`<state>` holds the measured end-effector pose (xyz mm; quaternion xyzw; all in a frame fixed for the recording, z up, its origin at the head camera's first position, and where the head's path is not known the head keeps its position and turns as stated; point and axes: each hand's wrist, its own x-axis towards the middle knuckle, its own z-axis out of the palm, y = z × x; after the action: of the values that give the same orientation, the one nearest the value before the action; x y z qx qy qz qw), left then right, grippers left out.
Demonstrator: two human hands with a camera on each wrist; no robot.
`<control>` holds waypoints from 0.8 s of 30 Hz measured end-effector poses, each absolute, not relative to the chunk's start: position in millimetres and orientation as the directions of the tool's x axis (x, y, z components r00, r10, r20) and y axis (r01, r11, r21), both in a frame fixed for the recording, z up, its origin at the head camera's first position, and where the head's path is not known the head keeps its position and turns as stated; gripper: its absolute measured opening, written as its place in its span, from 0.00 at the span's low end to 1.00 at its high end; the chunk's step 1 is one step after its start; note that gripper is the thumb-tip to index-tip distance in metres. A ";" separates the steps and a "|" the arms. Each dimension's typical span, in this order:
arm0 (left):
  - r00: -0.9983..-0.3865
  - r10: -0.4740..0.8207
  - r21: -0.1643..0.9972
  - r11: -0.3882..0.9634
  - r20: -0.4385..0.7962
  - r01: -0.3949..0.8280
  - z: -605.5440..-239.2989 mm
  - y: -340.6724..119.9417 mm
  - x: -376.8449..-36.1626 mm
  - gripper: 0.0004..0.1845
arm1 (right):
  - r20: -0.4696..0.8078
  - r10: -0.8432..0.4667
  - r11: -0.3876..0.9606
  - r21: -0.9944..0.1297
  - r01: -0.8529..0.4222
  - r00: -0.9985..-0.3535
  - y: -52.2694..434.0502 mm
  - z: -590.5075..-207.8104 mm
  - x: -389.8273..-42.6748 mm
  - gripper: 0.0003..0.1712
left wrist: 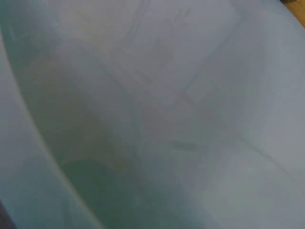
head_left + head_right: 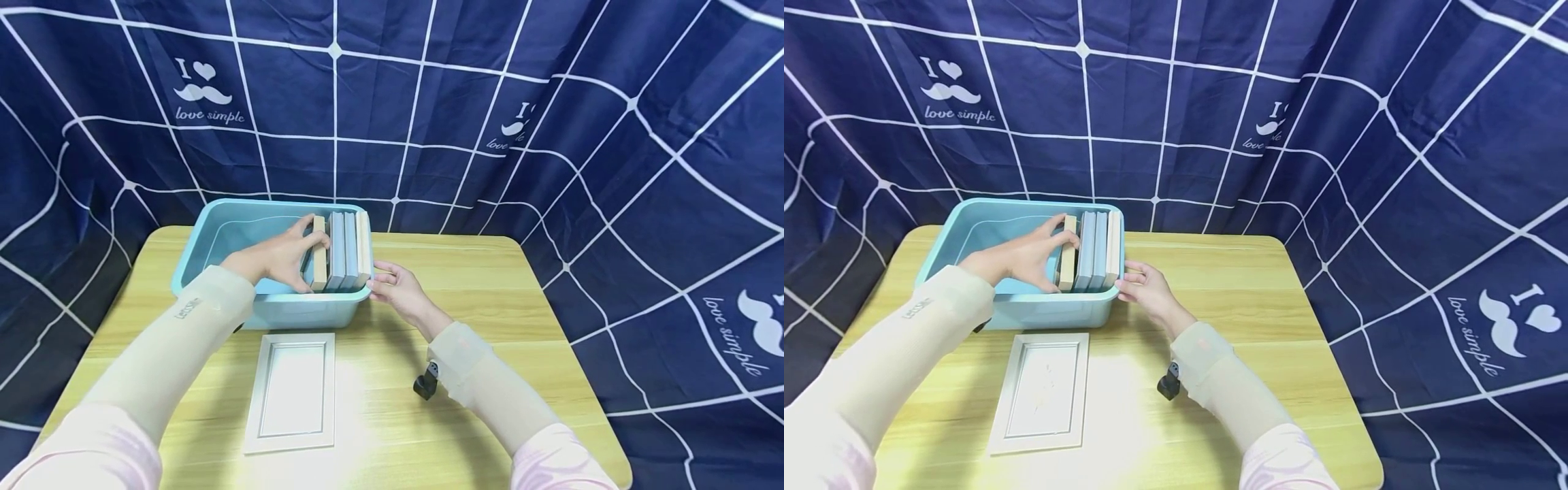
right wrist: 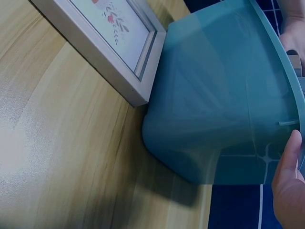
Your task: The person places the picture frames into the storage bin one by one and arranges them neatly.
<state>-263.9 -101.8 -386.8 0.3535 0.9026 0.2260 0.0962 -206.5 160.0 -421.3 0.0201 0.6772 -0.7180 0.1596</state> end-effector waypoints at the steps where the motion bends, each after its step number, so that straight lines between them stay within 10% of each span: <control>1: -0.733 0.680 0.478 0.649 -0.015 0.592 -387.2 -101.7 -263.9 0.41 | -0.247 -0.203 -0.032 -0.966 0.258 -0.948 159.9 -421.2 -206.5 0.31; 24: -0.725 0.687 0.541 0.592 0.050 0.598 -396.1 -101.8 -263.3 0.46 | -0.235 -0.196 -0.041 -0.968 0.247 -0.952 159.5 -423.3 -205.3 0.31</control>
<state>-263.3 -101.8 -396.1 0.3615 0.8884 0.2708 0.0822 -205.3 159.5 -423.3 0.0189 0.6752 -0.7211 0.1539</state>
